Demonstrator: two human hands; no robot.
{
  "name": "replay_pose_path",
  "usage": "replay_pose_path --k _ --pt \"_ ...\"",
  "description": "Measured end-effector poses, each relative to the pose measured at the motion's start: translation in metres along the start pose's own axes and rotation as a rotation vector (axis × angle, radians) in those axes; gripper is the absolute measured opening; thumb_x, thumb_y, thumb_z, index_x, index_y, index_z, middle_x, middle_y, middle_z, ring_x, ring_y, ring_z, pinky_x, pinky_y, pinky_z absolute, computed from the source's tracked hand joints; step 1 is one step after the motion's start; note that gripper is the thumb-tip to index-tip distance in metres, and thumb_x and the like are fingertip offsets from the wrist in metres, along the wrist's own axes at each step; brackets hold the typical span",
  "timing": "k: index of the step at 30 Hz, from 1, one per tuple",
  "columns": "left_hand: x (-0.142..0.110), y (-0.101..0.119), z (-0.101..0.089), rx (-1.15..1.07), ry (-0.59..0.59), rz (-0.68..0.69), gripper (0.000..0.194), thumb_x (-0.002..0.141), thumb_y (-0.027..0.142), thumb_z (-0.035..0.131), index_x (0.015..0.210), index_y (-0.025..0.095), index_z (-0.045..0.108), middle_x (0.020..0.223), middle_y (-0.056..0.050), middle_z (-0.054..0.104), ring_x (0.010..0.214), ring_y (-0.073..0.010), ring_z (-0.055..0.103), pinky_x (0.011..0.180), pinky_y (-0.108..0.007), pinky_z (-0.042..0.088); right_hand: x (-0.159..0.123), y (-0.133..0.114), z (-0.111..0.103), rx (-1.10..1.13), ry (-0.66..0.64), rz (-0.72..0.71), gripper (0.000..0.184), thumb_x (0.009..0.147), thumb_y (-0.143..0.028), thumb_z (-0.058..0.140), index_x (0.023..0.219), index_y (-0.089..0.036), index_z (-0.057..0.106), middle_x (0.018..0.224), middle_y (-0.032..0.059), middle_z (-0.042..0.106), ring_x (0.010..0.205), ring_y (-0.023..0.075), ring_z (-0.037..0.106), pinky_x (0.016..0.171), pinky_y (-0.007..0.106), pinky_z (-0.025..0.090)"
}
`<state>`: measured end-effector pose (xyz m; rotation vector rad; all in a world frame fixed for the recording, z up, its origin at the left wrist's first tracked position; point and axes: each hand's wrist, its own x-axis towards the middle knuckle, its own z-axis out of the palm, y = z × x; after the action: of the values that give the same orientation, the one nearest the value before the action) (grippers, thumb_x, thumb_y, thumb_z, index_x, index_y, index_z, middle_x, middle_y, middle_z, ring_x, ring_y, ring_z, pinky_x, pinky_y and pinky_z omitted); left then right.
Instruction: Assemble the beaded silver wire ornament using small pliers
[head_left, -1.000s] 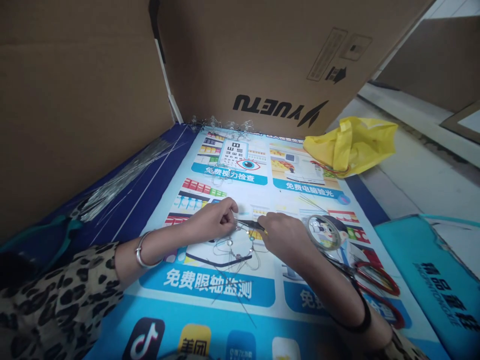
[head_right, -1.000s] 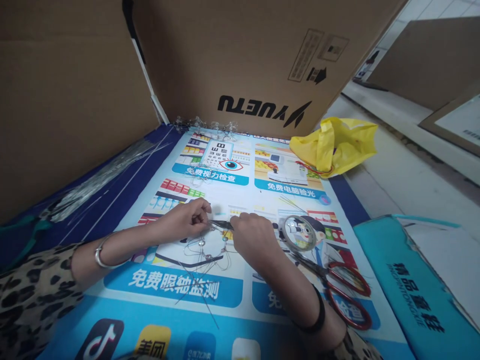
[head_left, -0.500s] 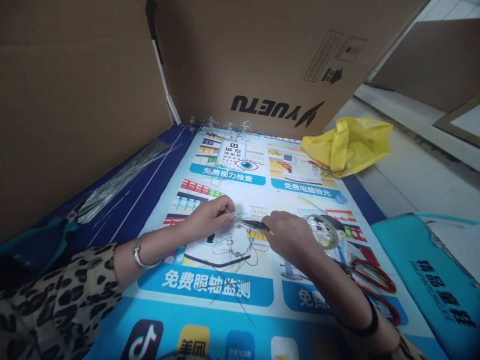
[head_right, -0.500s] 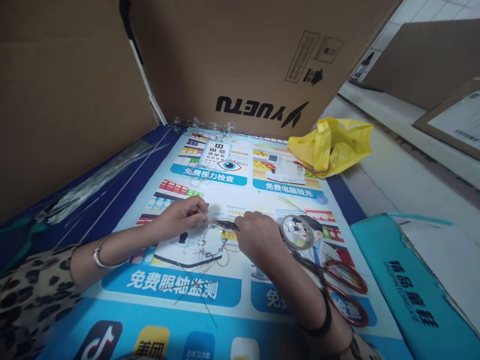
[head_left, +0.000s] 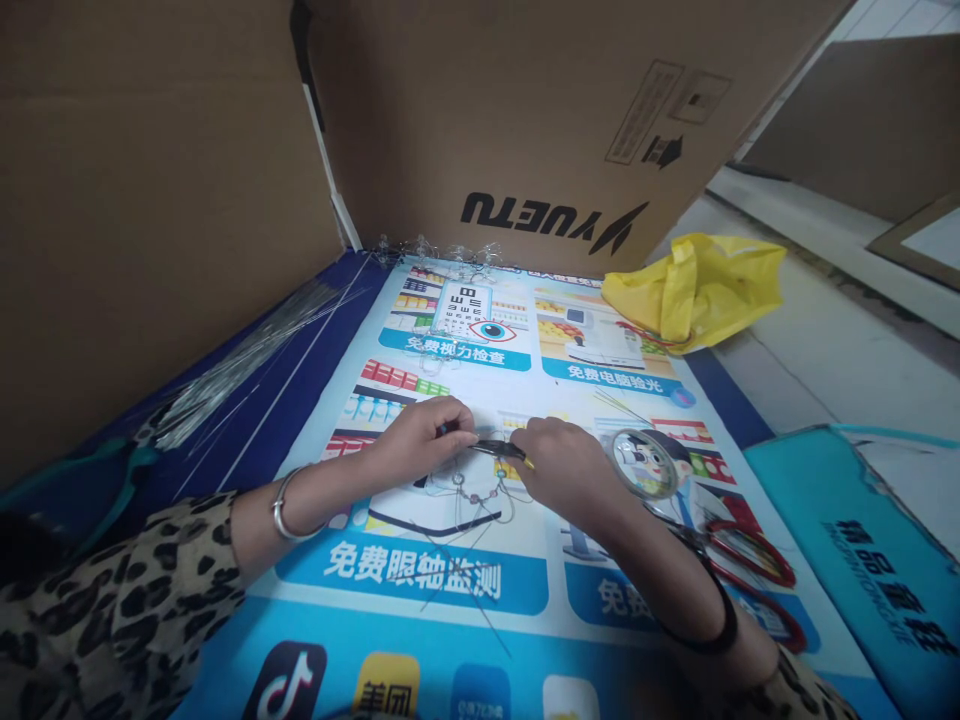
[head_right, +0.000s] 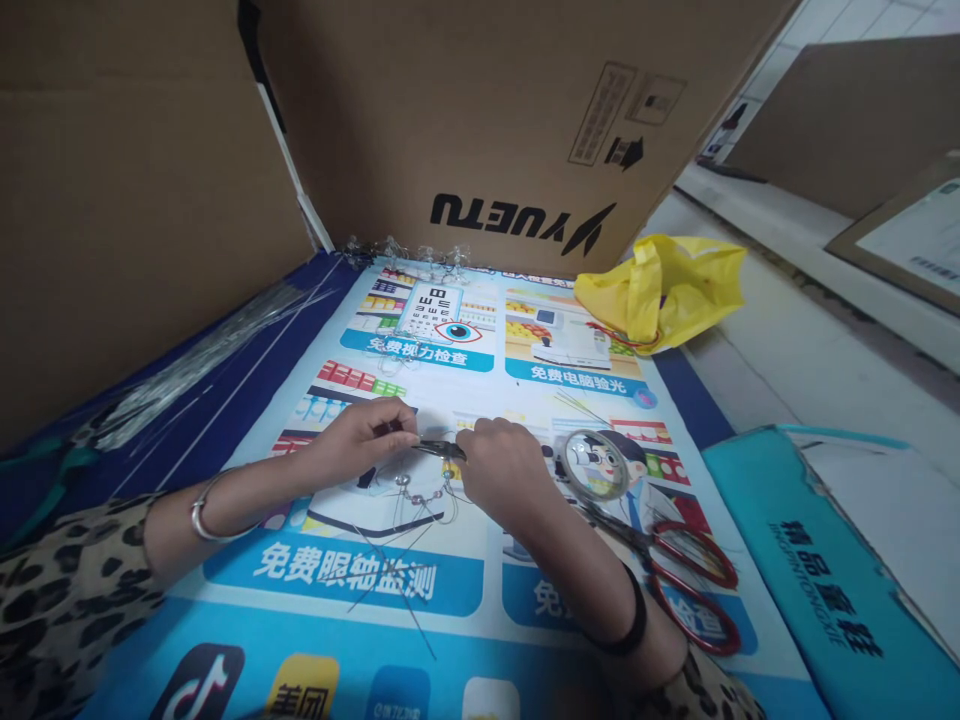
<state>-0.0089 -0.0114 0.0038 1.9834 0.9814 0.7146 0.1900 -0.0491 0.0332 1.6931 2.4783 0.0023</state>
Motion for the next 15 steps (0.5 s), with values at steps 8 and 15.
replay_pose_path --k 8,15 --pt "0.0021 0.0002 -0.0019 -0.043 0.001 0.077 0.011 0.08 0.02 0.053 0.07 0.017 0.054 0.074 0.001 0.053 0.074 -0.0119 0.05 0.07 -0.025 0.039 0.0029 -0.0037 0.0068 0.019 -0.013 0.052 0.021 0.085 -0.034 0.043 0.081 -0.022 0.06 0.079 0.0018 0.062 0.073 0.0152 0.056 0.055 0.025 0.027" --pt "-0.0026 0.0017 -0.0028 -0.05 0.124 -0.087 0.011 0.082 0.027 0.048 0.082 0.017 0.053 0.084 -0.003 0.055 0.08 -0.0156 0.051 0.067 -0.027 0.042 -0.0032 0.0018 0.0023 0.055 -0.1 0.121 0.027 0.088 -0.036 0.036 0.091 -0.024 0.06 0.089 0.0025 0.065 0.078 0.0168 0.059 0.059 0.026 0.032"
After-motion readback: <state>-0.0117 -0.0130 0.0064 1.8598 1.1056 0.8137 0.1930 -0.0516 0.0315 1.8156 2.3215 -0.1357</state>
